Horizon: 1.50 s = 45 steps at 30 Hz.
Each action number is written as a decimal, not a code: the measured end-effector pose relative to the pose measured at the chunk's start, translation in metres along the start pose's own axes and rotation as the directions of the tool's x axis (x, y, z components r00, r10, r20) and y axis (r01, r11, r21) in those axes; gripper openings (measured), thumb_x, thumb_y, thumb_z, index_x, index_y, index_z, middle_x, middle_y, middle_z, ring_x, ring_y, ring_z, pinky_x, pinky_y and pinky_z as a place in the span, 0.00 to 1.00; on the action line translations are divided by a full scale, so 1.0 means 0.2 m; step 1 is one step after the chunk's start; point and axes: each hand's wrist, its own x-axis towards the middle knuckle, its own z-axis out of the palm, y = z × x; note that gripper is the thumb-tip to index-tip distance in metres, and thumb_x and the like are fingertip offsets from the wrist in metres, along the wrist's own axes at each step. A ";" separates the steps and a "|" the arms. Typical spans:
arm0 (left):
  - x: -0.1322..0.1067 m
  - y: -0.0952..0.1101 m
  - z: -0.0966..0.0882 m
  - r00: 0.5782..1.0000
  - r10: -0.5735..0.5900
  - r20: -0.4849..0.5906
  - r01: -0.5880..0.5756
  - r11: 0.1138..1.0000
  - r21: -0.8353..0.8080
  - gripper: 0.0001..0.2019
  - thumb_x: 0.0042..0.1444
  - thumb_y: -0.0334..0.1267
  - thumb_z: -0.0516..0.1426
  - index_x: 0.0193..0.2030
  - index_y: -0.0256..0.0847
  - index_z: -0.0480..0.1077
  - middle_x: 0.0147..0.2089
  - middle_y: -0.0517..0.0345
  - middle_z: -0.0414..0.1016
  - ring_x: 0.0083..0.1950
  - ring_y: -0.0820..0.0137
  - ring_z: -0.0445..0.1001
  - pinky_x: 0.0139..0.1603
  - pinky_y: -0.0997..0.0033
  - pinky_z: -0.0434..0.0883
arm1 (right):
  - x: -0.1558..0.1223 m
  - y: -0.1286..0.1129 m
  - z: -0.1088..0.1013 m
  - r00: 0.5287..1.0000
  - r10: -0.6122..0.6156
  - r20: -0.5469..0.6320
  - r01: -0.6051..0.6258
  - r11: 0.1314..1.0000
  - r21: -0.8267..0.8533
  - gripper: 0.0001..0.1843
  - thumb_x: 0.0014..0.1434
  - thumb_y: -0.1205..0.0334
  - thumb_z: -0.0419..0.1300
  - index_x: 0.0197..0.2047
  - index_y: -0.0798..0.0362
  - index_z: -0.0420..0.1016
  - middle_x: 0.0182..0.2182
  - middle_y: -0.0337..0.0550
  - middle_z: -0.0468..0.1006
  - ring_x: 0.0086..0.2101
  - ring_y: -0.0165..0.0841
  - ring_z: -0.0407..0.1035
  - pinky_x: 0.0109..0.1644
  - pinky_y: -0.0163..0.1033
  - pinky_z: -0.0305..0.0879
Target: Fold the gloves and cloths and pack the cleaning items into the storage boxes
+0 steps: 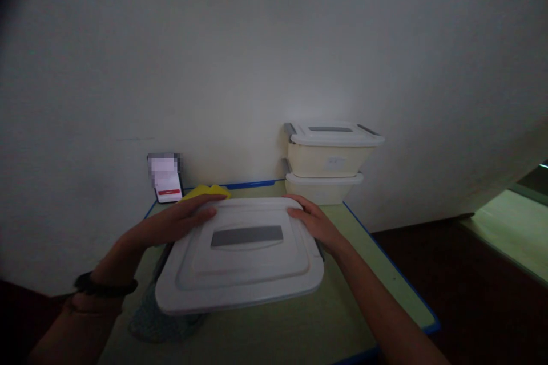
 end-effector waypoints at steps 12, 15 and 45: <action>-0.21 -0.02 0.28 0.817 -0.448 -0.362 -0.170 0.413 -0.895 0.21 0.45 0.40 0.62 0.49 0.44 0.73 0.57 0.53 0.72 0.61 0.52 0.65 0.58 0.60 0.65 | 0.04 0.18 0.02 0.995 -0.075 0.060 0.045 0.916 0.400 0.23 0.49 0.50 0.60 0.48 0.47 0.74 0.44 0.40 0.79 0.44 0.43 0.72 0.48 0.46 0.64; -0.19 0.02 0.32 0.781 -0.515 -0.354 -0.256 0.252 -0.933 0.23 0.43 0.33 0.59 0.49 0.46 0.73 0.59 0.59 0.70 0.63 0.54 0.62 0.61 0.60 0.63 | 0.07 0.17 0.03 0.996 -0.034 0.086 -0.017 0.842 0.538 0.19 0.49 0.55 0.59 0.47 0.46 0.74 0.41 0.38 0.80 0.41 0.41 0.73 0.47 0.45 0.65; -0.13 -0.04 0.35 0.715 -0.682 -0.151 -0.037 0.179 -0.983 0.13 0.52 0.43 0.59 0.42 0.39 0.75 0.36 0.54 0.82 0.45 0.56 0.79 0.42 0.63 0.77 | 0.06 0.21 0.06 0.997 0.014 0.075 -0.056 0.801 0.596 0.30 0.53 0.42 0.52 0.55 0.46 0.69 0.44 0.40 0.81 0.50 0.47 0.71 0.55 0.51 0.62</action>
